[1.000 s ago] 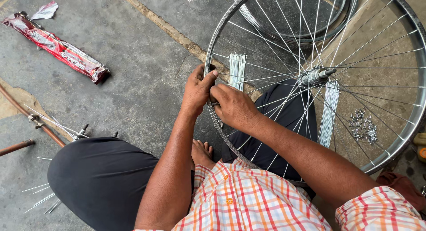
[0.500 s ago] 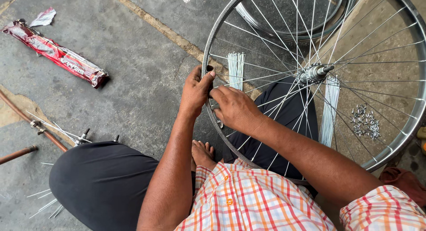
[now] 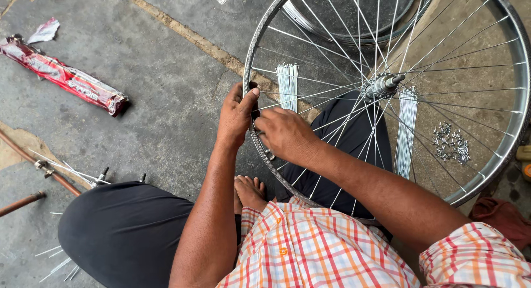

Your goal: The person inserts bicycle spokes into the rim and hub, then uses a spoke wrench to tighten the nipples. The person works on a bicycle wheel resting on their lap while sitting on the floor.

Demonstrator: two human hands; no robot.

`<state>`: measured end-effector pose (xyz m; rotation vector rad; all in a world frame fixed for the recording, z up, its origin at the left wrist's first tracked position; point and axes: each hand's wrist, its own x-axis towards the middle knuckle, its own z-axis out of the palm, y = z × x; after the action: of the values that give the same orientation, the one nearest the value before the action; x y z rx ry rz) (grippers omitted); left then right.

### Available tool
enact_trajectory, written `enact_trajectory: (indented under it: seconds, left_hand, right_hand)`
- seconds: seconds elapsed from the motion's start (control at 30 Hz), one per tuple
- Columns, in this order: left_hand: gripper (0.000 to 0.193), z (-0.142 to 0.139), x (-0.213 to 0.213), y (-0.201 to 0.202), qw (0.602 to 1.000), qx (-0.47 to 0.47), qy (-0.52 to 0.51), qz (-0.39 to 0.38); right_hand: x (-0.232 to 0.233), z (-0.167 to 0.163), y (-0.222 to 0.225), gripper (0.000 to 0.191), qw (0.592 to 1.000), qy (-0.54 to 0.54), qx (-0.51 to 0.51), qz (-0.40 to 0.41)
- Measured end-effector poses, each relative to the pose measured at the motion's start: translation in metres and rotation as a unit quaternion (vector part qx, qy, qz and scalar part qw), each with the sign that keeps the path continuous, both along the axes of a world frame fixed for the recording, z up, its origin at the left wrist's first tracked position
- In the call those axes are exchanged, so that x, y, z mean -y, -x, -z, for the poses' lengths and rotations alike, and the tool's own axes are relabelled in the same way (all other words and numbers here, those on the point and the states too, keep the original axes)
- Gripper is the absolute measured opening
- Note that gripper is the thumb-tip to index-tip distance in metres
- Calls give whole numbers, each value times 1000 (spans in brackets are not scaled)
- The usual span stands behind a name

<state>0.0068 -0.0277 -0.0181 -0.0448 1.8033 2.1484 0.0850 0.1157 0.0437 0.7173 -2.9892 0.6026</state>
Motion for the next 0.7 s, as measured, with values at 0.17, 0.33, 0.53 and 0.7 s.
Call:
enact_trajectory:
  seconds: [0.17,0.33,0.53,0.7]
  left_hand:
    - [38,-1,2,-1,1000,-4,-13,5]
    - [39,2,3,0,1000,6,-8,0]
    - [44,4,0,1,1000,6,-30,5]
    - [50,6,0,1,1000,-2,-15,0]
  right_hand:
    - [12,5,2,16,999,1,-21,48]
    - [4,3,0,36,996,48,-68,13]
    - [9,4,3,19,999,-3,18,45]
    - [6,1,1,35,999,1,-13,37]
